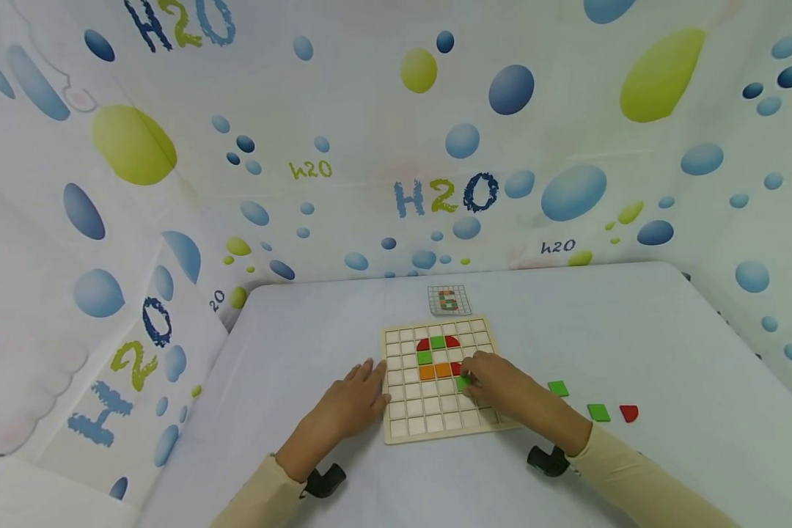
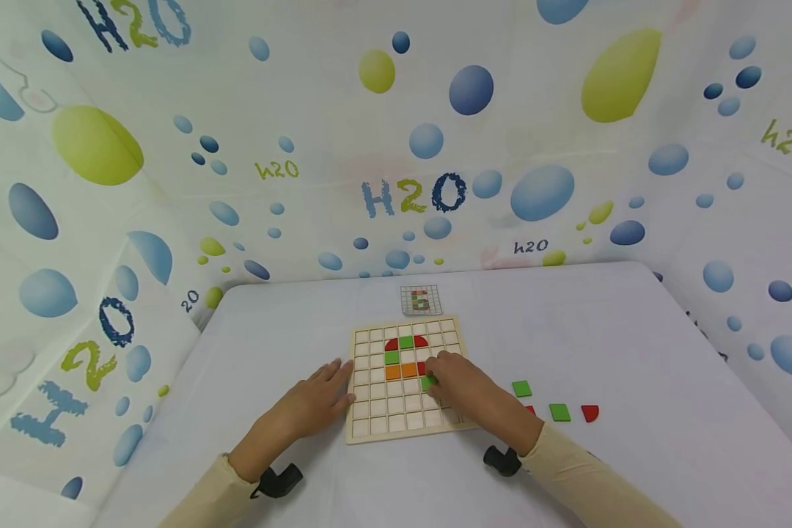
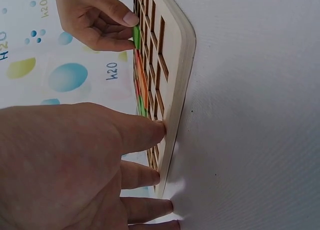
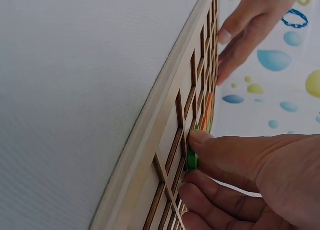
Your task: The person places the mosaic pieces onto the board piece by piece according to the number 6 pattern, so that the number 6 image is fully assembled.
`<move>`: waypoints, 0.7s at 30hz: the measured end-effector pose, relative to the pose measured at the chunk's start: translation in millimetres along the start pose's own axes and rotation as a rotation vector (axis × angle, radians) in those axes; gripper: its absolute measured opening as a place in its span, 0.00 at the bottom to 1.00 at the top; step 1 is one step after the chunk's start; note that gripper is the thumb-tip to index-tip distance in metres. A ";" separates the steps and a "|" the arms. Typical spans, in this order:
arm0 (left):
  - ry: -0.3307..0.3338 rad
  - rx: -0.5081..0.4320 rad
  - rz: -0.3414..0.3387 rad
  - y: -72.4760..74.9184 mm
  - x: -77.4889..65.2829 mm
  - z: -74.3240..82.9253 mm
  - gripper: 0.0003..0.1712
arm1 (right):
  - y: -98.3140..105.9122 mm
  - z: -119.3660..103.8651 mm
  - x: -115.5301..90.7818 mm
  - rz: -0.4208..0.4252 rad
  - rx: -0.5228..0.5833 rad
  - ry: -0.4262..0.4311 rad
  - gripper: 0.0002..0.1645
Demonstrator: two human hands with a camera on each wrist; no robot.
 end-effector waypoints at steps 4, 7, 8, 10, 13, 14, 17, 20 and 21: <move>0.008 -0.002 -0.006 0.3 0.5 -0.4 0.37 | 0.8 0.3 0.4 0.008 -0.007 0.015 0.13; 0.008 -0.005 -0.004 0.7 1.0 -0.9 0.37 | 1.5 0.2 1.3 0.007 -0.008 0.023 0.13; 0.011 -0.003 -0.006 0.2 1.6 -1.3 0.37 | 1.5 0.2 1.7 0.005 -0.007 0.022 0.14; 0.009 0.001 -0.004 -0.1 1.8 -1.5 0.37 | 1.2 0.1 2.6 -0.001 -0.006 0.013 0.14; 0.007 0.007 -0.003 -0.5 2.6 -1.9 0.37 | 0.5 0.3 3.6 -0.010 -0.005 0.000 0.16; 0.008 0.007 -0.003 -0.6 2.8 -2.0 0.37 | 0.4 0.4 3.7 -0.012 -0.004 -0.002 0.16; 0.007 0.007 -0.005 0.0 2.8 -1.4 0.37 | 0.7 0.3 3.3 -0.010 -0.005 -0.004 0.17; 0.009 0.003 -0.007 0.2 2.0 -0.5 0.37 | 0.8 -0.1 2.4 -0.005 -0.005 -0.001 0.17; 0.010 0.002 -0.009 0.1 1.8 -0.2 0.37 | 0.9 -0.2 2.0 -0.002 -0.005 0.001 0.17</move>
Point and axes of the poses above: each hand's wrist, its own x-axis towards the middle knuckle, its own y-axis out of the back of the hand, z = x × y, the point moved 2 cm from there along x, towards the middle knuckle
